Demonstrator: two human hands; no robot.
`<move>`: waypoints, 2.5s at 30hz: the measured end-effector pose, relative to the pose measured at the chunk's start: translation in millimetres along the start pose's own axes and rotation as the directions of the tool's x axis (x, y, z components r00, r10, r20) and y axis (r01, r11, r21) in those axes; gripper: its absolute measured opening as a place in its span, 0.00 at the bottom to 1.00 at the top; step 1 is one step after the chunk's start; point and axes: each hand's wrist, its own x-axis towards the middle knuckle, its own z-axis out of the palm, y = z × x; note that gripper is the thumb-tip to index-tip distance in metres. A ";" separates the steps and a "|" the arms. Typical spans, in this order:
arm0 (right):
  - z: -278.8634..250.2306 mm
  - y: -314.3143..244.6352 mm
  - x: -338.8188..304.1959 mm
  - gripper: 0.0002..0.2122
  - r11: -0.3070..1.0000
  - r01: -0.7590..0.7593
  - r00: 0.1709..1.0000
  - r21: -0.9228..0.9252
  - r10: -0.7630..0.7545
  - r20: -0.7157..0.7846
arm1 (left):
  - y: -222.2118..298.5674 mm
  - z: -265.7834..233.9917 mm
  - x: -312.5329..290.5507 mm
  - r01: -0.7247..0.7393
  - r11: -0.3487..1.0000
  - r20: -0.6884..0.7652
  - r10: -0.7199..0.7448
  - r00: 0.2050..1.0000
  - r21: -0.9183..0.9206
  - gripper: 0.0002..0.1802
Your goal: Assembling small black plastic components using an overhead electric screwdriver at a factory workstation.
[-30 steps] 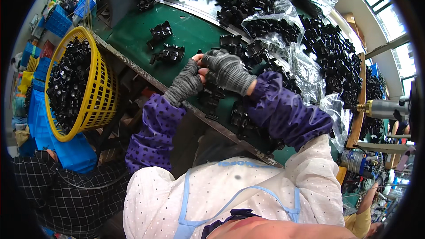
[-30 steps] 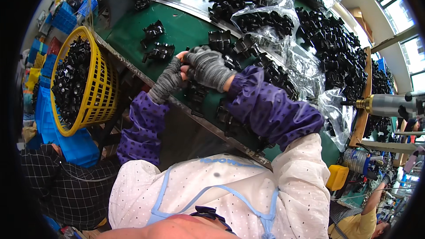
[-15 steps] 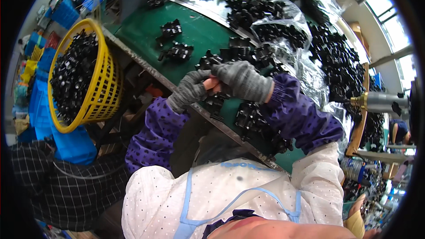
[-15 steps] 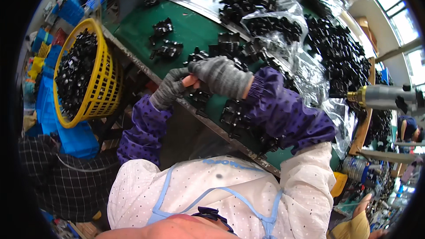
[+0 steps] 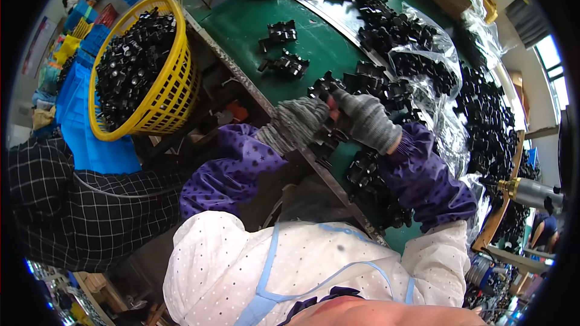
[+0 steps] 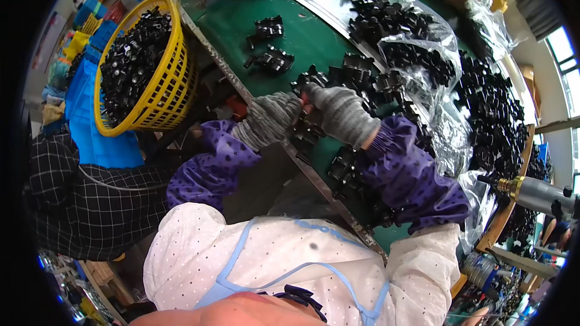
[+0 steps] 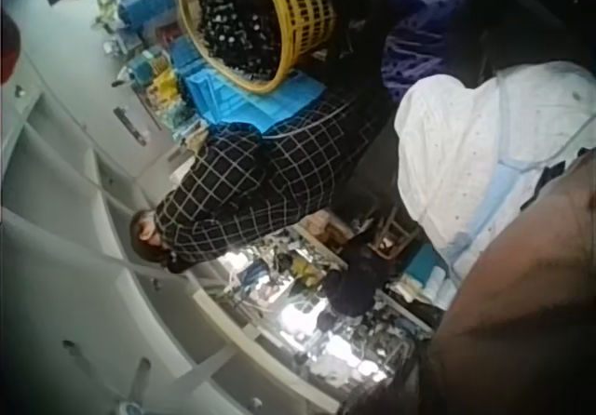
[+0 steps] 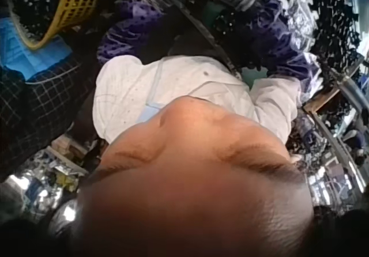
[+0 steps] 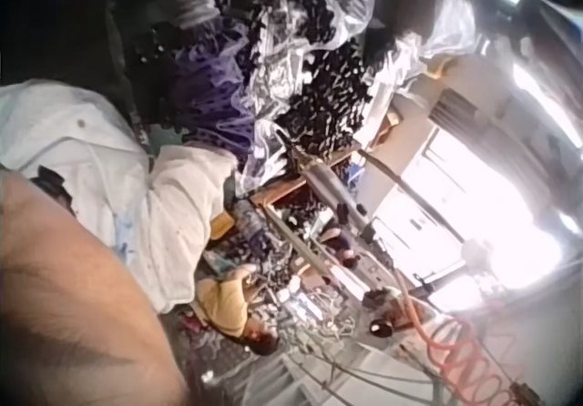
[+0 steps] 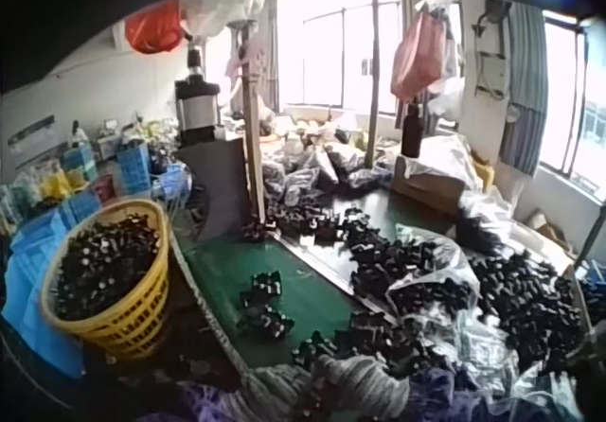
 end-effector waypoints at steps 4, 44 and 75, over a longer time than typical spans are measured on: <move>8.7 -7.3 18.7 0.06 0.964 -0.077 0.986 -0.254 0.112 0.124 | -28.5 2.5 -5.3 -0.038 0.980 -0.005 0.040 0.999 0.198 0.12; 27.6 3.6 64.3 0.12 0.912 -0.395 0.903 -0.110 0.408 0.135 | -47.1 28.6 5.0 0.588 0.762 -0.175 -0.640 0.748 -0.273 0.26; -13.4 -12.1 1.1 0.06 0.807 0.362 0.903 -0.467 -0.427 -0.038 | -23.9 4.0 -14.5 0.317 0.009 0.316 -0.063 0.947 -0.948 0.18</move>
